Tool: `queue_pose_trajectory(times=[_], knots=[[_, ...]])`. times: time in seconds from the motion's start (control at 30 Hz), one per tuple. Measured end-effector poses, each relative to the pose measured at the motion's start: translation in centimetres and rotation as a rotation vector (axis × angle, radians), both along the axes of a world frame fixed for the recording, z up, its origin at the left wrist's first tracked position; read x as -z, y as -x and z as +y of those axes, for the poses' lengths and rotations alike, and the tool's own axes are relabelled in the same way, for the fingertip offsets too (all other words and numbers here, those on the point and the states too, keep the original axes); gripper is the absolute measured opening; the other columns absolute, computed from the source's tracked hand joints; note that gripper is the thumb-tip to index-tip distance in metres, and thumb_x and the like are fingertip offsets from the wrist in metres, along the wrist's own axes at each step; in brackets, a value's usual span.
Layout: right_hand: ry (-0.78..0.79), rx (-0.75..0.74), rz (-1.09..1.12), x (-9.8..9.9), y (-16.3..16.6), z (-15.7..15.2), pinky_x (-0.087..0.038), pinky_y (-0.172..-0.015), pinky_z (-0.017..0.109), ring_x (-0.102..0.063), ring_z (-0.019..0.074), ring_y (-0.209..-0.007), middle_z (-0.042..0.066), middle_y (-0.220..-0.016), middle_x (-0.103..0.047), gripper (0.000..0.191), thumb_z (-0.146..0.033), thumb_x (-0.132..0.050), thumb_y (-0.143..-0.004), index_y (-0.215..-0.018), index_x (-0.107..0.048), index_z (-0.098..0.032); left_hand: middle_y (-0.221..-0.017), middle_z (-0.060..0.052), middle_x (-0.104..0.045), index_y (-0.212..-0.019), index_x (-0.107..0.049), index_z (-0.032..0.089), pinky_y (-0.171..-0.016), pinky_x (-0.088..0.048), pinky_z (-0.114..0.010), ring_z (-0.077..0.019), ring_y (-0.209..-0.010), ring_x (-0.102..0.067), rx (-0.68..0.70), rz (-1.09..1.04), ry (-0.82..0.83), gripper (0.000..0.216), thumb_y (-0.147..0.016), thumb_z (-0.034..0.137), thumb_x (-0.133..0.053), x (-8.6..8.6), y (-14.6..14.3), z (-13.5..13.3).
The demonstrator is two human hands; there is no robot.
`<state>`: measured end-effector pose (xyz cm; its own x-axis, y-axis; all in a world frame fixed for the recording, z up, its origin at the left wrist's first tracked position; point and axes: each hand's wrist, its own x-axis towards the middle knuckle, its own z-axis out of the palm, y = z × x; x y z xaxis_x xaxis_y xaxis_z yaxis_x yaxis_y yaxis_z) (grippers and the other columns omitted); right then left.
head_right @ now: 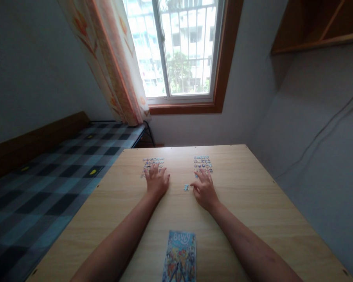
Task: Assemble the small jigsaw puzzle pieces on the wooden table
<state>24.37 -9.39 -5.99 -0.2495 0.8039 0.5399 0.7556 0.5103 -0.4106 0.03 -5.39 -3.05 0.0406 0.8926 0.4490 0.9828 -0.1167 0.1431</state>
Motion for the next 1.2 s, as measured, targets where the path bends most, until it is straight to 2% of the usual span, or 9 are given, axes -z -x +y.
queue_pose_trajectory(times=[0.07,0.2,0.4,0.53,0.73,0.83,0.9,1.03,1.2], knots=[[0.007,0.002,-0.005,-0.1,0.0,0.0,-0.023,-0.116,0.067,-0.031,0.0338,-0.146,0.01,-0.142,-0.055,0.027,-0.009,-0.056,-0.082,-0.089,-0.077,-0.024,-0.152,-0.019,-0.042,-0.126,-0.066,0.018,-0.117,-0.009,-0.067,-0.0397,-0.145,-0.025,-0.084,0.029,0.071,0.044,-0.089,0.041,-0.059,0.7,0.6,0.9],[0.009,0.006,-0.017,-0.3,0.2,-0.2,-0.024,-0.115,0.066,-0.031,0.0338,-0.146,0.01,-0.141,-0.056,0.027,-0.009,-0.055,-0.082,-0.09,-0.077,-0.024,-0.158,-0.021,-0.034,-0.135,-0.059,0.015,-0.116,-0.001,-0.068,-0.0408,-0.149,-0.016,-0.122,0.062,0.125,0.056,-0.09,0.047,-0.054,1.5,0.6,2.4],[0.002,0.007,-0.02,-0.5,0.3,-0.2,-0.025,-0.114,0.067,-0.031,0.034,-0.146,0.01,-0.141,-0.056,0.028,-0.009,-0.054,-0.083,-0.09,-0.077,-0.024,-0.157,-0.021,-0.036,-0.128,-0.065,0.016,-0.115,-0.004,-0.069,-0.0415,-0.148,-0.019,-0.161,0.065,0.121,0.049,-0.092,0.045,-0.049,0.9,0.4,3.7],[0.004,-0.002,-0.01,-0.5,0.2,-0.2,-0.024,-0.115,0.068,-0.031,0.0339,-0.146,0.01,-0.14,-0.057,0.027,-0.009,-0.055,-0.082,-0.09,-0.076,-0.024,-0.154,-0.012,-0.044,-0.11,-0.073,0.026,-0.115,-0.009,-0.069,-0.0382,-0.146,-0.024,-0.037,0.096,0.049,0.031,-0.093,0.041,-0.053,0.4,0.3,3.0],[0.008,0.003,-0.017,-0.5,0.2,-0.1,-0.023,-0.116,0.066,-0.032,0.0337,-0.145,0.011,-0.141,-0.056,0.027,-0.01,-0.056,-0.083,-0.091,-0.077,-0.024,-0.147,-0.007,-0.051,-0.085,-0.078,0.027,-0.117,-0.024,-0.057,-0.0312,-0.142,-0.035,0.45,0.089,-0.07,0.02,-0.091,0.03,-0.059,0.3,-0.3,0.6],[0.004,0.009,-0.008,-0.4,0.1,-0.1,-0.021,-0.117,0.065,-0.033,0.0332,-0.145,0.01,-0.142,-0.056,0.027,-0.011,-0.056,-0.083,-0.091,-0.077,-0.024,-0.141,-0.007,-0.056,-0.077,-0.077,0.026,-0.113,-0.033,-0.055,-0.0303,-0.135,-0.042,0.586,0.054,-0.103,0.021,-0.09,0.027,-0.061,0.6,-0.4,-0.2],[0.01,0.007,-0.001,-0.3,0.0,0.0,-0.02,-0.117,0.065,-0.032,0.0329,-0.145,0.01,-0.142,-0.055,0.027,-0.01,-0.055,-0.083,-0.091,-0.077,-0.024,-0.136,-0.007,-0.06,-0.084,-0.078,0.027,-0.109,-0.039,-0.052,-0.0294,-0.129,-0.047,0.609,0.015,-0.105,0.017,-0.088,0.023,-0.063,0.7,-0.2,-0.3],[0.013,0.004,0.008,-0.4,0.0,-0.1,-0.02,-0.117,0.064,-0.031,0.0322,-0.146,0.01,-0.141,-0.056,0.027,-0.01,-0.056,-0.083,-0.091,-0.077,-0.024,-0.13,-0.007,-0.063,-0.104,-0.076,0.026,-0.107,-0.043,-0.047,-0.0275,-0.122,-0.05,0.548,-0.054,-0.103,0.022,-0.088,0.02,-0.062,0.6,0.3,-0.2],[0.008,0.007,-0.016,-0.5,-0.1,-0.2,-0.021,-0.117,0.064,-0.031,0.0328,-0.146,0.01,-0.142,-0.056,0.028,-0.009,-0.055,-0.083,-0.093,-0.077,-0.024,-0.13,-0.008,-0.063,-0.103,-0.076,0.025,-0.109,-0.039,-0.051,-0.0303,-0.124,-0.049,0.52,-0.052,-0.049,0.021,-0.086,0.032,-0.066,0.7,0.7,0.0]])
